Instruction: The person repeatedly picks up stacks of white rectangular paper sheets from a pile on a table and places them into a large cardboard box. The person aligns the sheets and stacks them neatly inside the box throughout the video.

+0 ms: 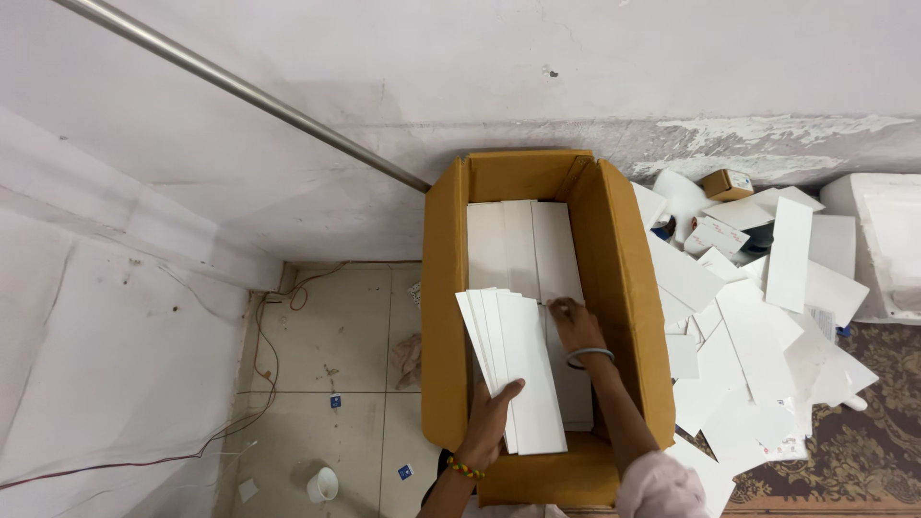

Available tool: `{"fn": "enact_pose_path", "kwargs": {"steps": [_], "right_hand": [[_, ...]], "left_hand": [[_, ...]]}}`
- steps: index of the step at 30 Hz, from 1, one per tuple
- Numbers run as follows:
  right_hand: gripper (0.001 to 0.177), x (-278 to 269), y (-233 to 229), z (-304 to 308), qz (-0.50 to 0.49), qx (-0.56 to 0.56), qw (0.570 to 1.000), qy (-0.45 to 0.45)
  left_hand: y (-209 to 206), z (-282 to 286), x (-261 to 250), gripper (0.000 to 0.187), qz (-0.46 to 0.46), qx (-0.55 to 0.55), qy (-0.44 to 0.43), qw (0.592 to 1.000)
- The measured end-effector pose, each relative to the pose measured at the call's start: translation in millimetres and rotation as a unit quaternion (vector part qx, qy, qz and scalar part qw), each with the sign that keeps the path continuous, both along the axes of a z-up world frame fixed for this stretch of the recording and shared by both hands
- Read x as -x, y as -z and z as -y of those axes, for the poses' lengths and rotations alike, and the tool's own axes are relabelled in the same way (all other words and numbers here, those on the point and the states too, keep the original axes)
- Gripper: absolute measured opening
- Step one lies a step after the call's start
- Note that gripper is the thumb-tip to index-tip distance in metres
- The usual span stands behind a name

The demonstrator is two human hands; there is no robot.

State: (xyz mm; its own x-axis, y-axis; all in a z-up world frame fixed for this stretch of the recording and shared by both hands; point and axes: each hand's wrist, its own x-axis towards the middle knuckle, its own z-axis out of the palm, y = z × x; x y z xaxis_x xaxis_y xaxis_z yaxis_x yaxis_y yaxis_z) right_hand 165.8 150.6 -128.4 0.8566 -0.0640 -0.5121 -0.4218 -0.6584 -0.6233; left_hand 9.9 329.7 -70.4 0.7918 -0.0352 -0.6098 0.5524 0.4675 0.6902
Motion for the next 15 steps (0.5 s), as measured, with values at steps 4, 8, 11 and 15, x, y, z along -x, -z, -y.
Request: {"fn": "enact_pose_path", "kwargs": {"steps": [4, 8, 11, 15], "right_hand": [[0.053, 46.1, -22.9, 9.4, -0.124, -0.171, 0.977, -0.021], [0.048, 64.3, -44.7, 7.0, -0.079, -0.22, 0.954, 0.188], [0.044, 45.4, -39.9, 13.6, -0.037, -0.185, 0.962, 0.199], [0.051, -9.4, 14.0, 7.3, 0.101, -0.244, 0.957, 0.117]], "left_hand": [[0.1, 2.2, -20.4, 0.04, 0.041, 0.004, 0.008, 0.999], [20.9, 5.0, -21.0, 0.046, 0.028, -0.038, 0.009, 0.999], [35.8, 2.2, -8.5, 0.05, -0.023, -0.073, 0.027, 0.997], [31.9, 1.8, 5.4, 0.055, -0.026, -0.091, 0.054, 0.994]]}}
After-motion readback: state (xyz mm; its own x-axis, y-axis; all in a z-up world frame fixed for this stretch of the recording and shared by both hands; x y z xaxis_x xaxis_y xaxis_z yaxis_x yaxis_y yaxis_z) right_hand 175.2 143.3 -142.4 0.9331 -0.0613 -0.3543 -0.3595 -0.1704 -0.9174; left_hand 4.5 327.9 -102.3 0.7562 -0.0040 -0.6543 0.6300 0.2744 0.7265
